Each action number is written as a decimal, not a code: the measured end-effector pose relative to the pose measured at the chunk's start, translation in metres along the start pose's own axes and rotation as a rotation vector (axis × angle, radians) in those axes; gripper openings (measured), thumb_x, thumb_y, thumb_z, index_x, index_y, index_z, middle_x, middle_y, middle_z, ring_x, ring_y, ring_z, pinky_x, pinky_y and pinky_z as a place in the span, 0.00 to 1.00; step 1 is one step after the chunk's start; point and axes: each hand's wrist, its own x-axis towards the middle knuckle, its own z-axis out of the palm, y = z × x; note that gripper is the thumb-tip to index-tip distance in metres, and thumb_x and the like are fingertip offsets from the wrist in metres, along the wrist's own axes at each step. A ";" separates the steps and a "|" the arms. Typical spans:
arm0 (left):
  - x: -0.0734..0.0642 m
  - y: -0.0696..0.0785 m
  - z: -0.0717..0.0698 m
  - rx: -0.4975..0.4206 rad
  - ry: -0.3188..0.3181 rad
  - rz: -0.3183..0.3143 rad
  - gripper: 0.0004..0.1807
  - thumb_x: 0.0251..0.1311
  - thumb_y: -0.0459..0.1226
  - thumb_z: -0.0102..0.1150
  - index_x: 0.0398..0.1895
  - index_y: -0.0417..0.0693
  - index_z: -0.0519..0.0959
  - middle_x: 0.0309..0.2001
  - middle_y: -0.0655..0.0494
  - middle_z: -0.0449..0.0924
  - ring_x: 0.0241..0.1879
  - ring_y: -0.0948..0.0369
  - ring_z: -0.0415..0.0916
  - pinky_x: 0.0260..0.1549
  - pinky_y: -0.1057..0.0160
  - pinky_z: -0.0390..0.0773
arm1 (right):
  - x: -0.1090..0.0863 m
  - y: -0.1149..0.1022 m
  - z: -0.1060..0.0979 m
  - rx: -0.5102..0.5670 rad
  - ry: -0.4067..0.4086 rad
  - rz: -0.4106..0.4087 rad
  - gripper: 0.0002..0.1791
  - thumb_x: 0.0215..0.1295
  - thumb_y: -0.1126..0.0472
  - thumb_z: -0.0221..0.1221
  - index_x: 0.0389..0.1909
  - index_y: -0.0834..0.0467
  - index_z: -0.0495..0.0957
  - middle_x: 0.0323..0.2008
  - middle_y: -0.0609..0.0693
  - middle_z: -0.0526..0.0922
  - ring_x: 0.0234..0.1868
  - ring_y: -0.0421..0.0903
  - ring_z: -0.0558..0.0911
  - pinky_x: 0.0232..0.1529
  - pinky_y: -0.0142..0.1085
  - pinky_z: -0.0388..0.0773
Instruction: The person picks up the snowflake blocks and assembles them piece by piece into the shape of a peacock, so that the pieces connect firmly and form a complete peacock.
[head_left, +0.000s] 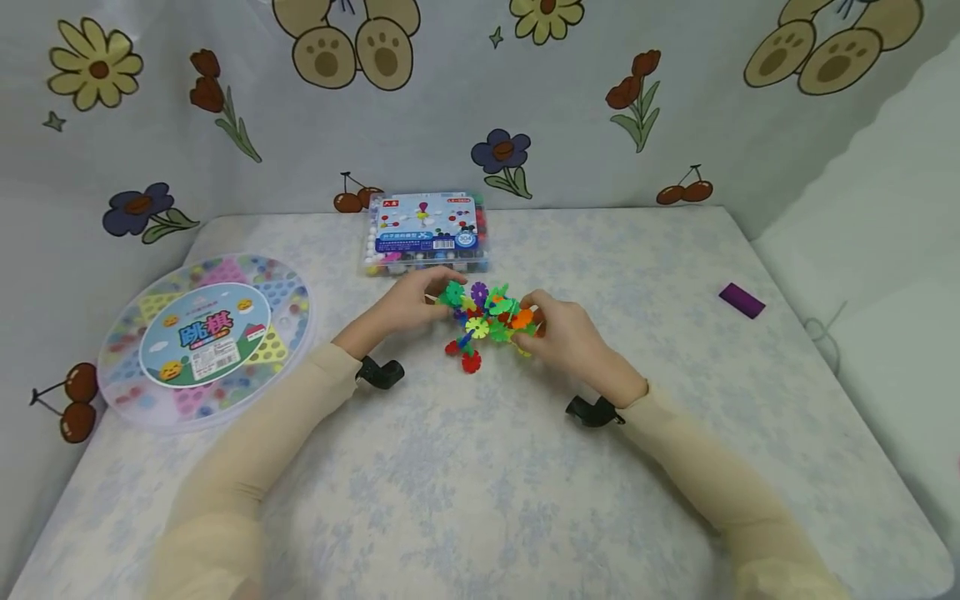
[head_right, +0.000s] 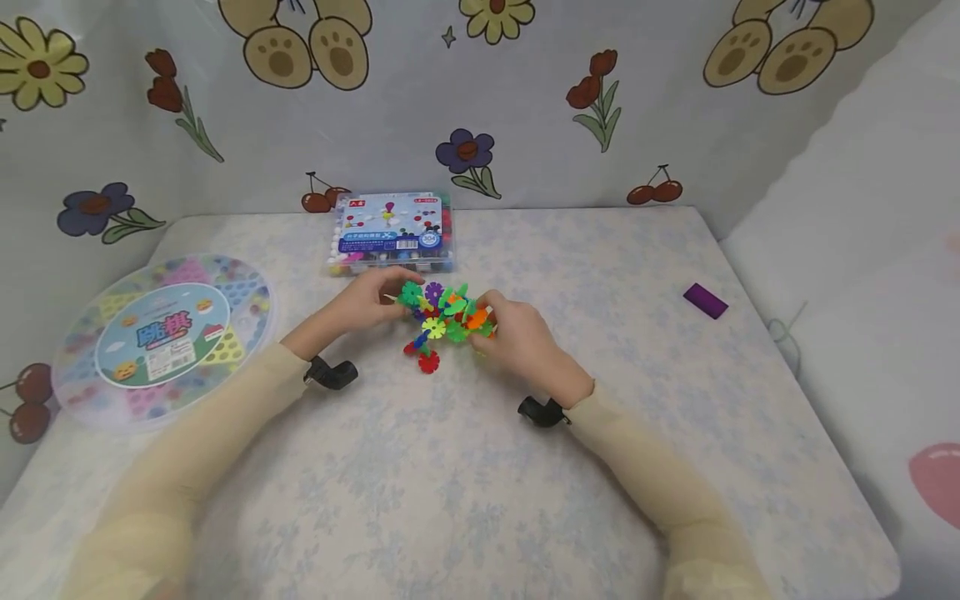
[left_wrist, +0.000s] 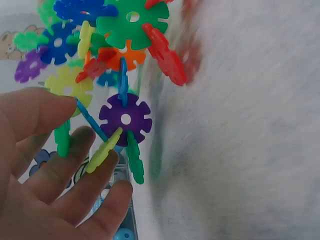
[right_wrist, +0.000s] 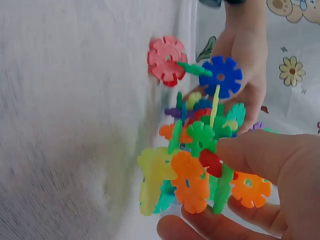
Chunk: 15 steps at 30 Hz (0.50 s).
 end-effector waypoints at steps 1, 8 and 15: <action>-0.003 0.000 0.001 0.009 0.010 -0.004 0.27 0.64 0.31 0.62 0.68 0.45 0.73 0.68 0.46 0.75 0.66 0.45 0.75 0.63 0.46 0.78 | 0.003 0.003 -0.002 0.002 -0.010 0.001 0.26 0.63 0.56 0.69 0.58 0.62 0.74 0.36 0.57 0.86 0.33 0.50 0.83 0.35 0.41 0.82; -0.028 0.010 0.015 0.053 0.113 0.015 0.27 0.62 0.36 0.67 0.64 0.44 0.75 0.57 0.44 0.82 0.53 0.48 0.81 0.55 0.47 0.81 | 0.024 0.021 -0.011 0.084 -0.081 0.000 0.26 0.66 0.60 0.66 0.63 0.60 0.73 0.47 0.61 0.87 0.47 0.56 0.86 0.48 0.49 0.85; -0.038 0.015 0.027 0.092 0.150 0.000 0.24 0.62 0.38 0.69 0.61 0.48 0.76 0.53 0.45 0.84 0.47 0.50 0.84 0.50 0.50 0.83 | 0.032 0.027 -0.015 0.114 -0.100 0.001 0.27 0.67 0.60 0.65 0.65 0.59 0.72 0.54 0.61 0.85 0.50 0.58 0.83 0.53 0.52 0.82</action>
